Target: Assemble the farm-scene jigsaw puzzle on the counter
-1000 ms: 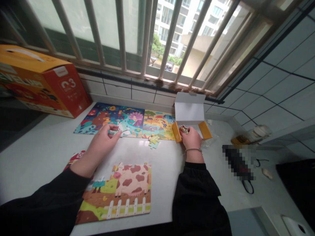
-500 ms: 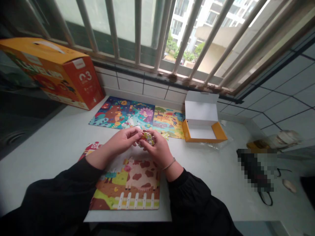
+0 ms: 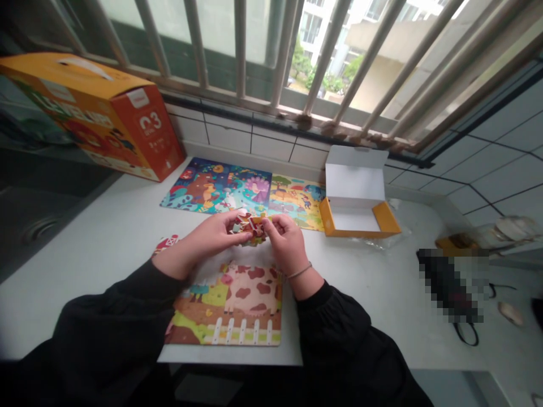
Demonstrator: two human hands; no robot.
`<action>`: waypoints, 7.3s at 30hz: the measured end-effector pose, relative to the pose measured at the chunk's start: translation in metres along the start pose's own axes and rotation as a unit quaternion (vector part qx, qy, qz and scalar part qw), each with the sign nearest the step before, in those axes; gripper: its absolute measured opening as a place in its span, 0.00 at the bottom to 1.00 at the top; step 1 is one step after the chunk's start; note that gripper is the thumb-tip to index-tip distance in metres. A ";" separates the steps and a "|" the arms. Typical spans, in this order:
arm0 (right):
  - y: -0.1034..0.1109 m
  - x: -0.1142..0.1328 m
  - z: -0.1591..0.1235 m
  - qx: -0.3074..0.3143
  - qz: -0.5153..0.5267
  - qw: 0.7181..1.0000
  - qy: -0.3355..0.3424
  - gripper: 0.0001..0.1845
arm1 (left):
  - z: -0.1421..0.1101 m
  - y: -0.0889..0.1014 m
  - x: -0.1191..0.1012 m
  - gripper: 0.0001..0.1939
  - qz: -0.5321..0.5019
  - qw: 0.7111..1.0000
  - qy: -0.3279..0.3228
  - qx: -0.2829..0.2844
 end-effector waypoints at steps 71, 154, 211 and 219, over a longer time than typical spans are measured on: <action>-0.113 0.040 -0.039 0.287 -0.381 0.840 0.258 0.13 | 0.002 0.058 0.037 0.21 -0.208 0.956 0.097 -0.183; -0.109 0.042 -0.040 0.262 -0.332 0.866 0.268 0.12 | -0.001 0.056 0.034 0.19 -0.194 0.959 0.079 -0.189; -0.109 0.039 -0.041 0.288 -0.361 0.842 0.279 0.12 | 0.001 0.056 0.041 0.19 -0.190 0.963 0.081 -0.174; -0.111 0.044 -0.043 0.291 -0.376 0.833 0.283 0.12 | -0.001 0.055 0.038 0.18 -0.203 0.958 0.071 -0.188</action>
Point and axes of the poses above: each hand's wrist, its own z-axis towards the middle knuckle, its own y-axis out of the back of the hand, x = y × z, the point moved 4 cm from there along z, towards the middle knuckle, and after that the axes turned 2 degrees about z, right-handed, at the moved point
